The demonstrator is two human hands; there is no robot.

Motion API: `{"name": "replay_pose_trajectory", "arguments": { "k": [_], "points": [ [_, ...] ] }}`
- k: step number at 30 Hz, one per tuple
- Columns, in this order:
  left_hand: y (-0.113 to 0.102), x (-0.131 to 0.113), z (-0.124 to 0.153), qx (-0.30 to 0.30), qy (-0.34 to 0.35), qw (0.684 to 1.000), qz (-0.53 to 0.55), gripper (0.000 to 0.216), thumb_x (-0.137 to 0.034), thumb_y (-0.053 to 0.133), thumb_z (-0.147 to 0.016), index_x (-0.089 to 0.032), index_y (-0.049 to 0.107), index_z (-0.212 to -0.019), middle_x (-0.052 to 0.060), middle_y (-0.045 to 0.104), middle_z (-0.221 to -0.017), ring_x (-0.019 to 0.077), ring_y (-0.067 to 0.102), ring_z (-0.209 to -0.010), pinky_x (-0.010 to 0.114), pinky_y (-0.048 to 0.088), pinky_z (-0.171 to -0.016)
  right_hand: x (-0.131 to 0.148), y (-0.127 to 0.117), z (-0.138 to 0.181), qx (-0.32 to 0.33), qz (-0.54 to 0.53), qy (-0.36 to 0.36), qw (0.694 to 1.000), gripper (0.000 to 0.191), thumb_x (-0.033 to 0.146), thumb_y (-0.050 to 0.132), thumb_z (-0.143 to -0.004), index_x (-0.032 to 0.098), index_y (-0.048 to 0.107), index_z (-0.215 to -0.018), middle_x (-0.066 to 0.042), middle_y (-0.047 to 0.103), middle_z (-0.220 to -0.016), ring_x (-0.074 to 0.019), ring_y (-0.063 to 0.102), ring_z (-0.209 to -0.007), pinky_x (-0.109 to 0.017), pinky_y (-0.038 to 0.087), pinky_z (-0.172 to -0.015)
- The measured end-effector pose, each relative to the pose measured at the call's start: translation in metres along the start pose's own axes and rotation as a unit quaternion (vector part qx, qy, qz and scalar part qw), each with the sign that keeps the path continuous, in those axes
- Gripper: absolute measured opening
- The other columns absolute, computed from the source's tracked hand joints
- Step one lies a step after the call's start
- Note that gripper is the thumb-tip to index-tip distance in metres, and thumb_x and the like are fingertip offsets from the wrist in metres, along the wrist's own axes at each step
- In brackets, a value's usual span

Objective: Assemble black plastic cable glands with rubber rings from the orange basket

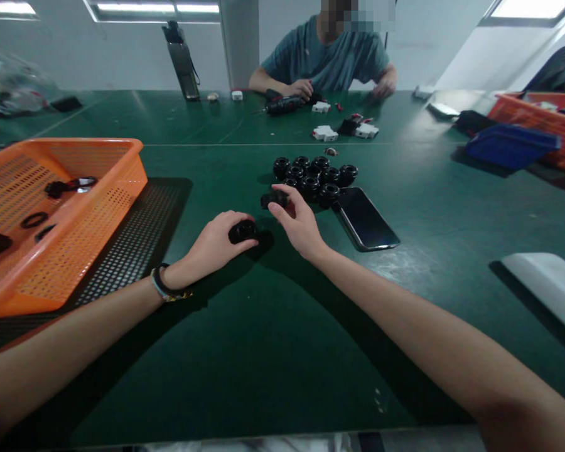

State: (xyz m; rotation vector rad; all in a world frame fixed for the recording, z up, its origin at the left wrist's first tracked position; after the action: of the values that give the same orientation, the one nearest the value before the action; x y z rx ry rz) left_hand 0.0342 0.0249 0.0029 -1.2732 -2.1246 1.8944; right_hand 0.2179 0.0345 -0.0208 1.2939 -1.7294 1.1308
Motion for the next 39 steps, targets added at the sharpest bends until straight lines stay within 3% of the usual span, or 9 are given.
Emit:
{"name": "replay_pose_trajectory", "arguments": {
  "k": [3, 6, 11, 17, 21, 27, 33, 39],
  "points": [
    [0.0, 0.002, 0.0, -0.026, -0.033, 0.999, 0.027, 0.041, -0.03, 0.07, -0.081, -0.016, 0.057, -0.118, 0.009, 0.067, -0.106, 0.0232, 0.063, -0.095, 0.036, 0.049, -0.081, 0.008, 0.001, 0.004, 0.053, 0.018, -0.035, 0.998, 0.032, 0.04, 0.061, -0.082, 0.027, 0.058, -0.111, -0.001, 0.06, -0.091, -0.0169, 0.058, -0.079, -0.031, 0.049, -0.068],
    [0.002, 0.002, 0.0, -0.033, -0.07, 0.996, 0.041, 0.052, -0.034, 0.072, -0.079, -0.015, 0.049, -0.121, 0.007, 0.067, -0.096, 0.0219, 0.064, -0.082, 0.032, 0.047, -0.069, 0.015, 0.002, 0.007, 0.096, 0.06, -0.073, 0.991, 0.032, 0.031, 0.058, -0.08, 0.026, 0.06, -0.112, -0.004, 0.064, -0.103, -0.0201, 0.06, -0.089, -0.034, 0.05, -0.072],
    [-0.002, -0.001, 0.001, -0.075, -0.047, 0.991, 0.1, 0.031, -0.037, 0.069, -0.08, -0.017, 0.052, -0.096, 0.001, 0.06, -0.081, 0.0141, 0.055, -0.066, 0.025, 0.039, -0.057, 0.02, 0.001, 0.008, 0.139, 0.104, -0.095, 0.98, 0.035, 0.028, 0.056, -0.08, 0.024, 0.063, -0.114, -0.006, 0.065, -0.1, -0.0229, 0.06, -0.093, -0.036, 0.051, -0.073],
    [-0.003, 0.006, -0.003, -0.075, -0.038, 0.977, 0.194, 0.021, -0.036, 0.055, -0.089, -0.016, 0.057, -0.096, 0.002, 0.062, -0.086, 0.0139, 0.055, -0.072, 0.025, 0.042, -0.063, 0.018, -0.001, 0.006, 0.177, 0.065, -0.06, 0.98, 0.043, 0.029, 0.054, -0.081, 0.025, 0.059, -0.124, -0.006, 0.065, -0.107, -0.0208, 0.061, -0.09, -0.035, 0.052, -0.071],
    [0.0, 0.012, -0.006, -0.064, -0.04, 0.968, 0.238, 0.026, -0.039, 0.048, -0.091, -0.016, 0.059, -0.096, 0.003, 0.063, -0.088, 0.0152, 0.056, -0.077, 0.025, 0.042, -0.066, 0.017, 0.0, 0.006, 0.163, 0.068, -0.058, 0.983, 0.043, 0.031, 0.056, -0.081, 0.025, 0.056, -0.124, -0.005, 0.065, -0.099, -0.0206, 0.062, -0.087, -0.035, 0.052, -0.071],
    [-0.002, 0.011, -0.004, -0.037, -0.053, 0.964, 0.256, 0.026, -0.038, 0.047, -0.093, -0.016, 0.057, -0.103, 0.003, 0.062, -0.086, 0.0162, 0.058, -0.079, 0.026, 0.044, -0.069, 0.017, 0.002, 0.007, 0.136, 0.061, -0.055, 0.987, 0.027, 0.029, 0.057, -0.082, 0.025, 0.057, -0.108, -0.001, 0.064, -0.086, -0.0181, 0.062, -0.08, -0.032, 0.05, -0.069],
    [0.0, 0.011, -0.005, -0.032, -0.052, 0.962, 0.267, 0.028, -0.034, 0.047, -0.092, -0.014, 0.054, -0.111, 0.003, 0.061, -0.086, 0.0163, 0.058, -0.079, 0.027, 0.046, -0.071, 0.018, 0.002, 0.006, 0.112, 0.069, -0.047, 0.99, 0.026, 0.03, 0.059, -0.08, 0.023, 0.061, -0.105, -0.002, 0.066, -0.087, -0.0195, 0.063, -0.082, -0.033, 0.05, -0.067],
    [0.002, 0.013, -0.007, -0.031, -0.056, 0.962, 0.266, 0.026, -0.034, 0.048, -0.091, -0.014, 0.054, -0.106, 0.002, 0.059, -0.082, 0.0148, 0.057, -0.072, 0.026, 0.044, -0.068, 0.017, 0.001, 0.005, 0.098, 0.081, -0.05, 0.991, 0.029, 0.029, 0.061, -0.077, 0.022, 0.066, -0.105, -0.005, 0.07, -0.096, -0.0215, 0.065, -0.086, -0.036, 0.053, -0.069]
  ]
}}
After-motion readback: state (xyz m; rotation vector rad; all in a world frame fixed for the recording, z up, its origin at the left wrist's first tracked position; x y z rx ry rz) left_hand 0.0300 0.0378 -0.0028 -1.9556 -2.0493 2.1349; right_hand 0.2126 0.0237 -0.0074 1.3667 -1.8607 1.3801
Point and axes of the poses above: each hand's wrist, its own z-axis away from the middle knuckle, its own y-axis out of the palm, x = y × z, the point moved 1 cm from there along -z, towards the middle knuckle
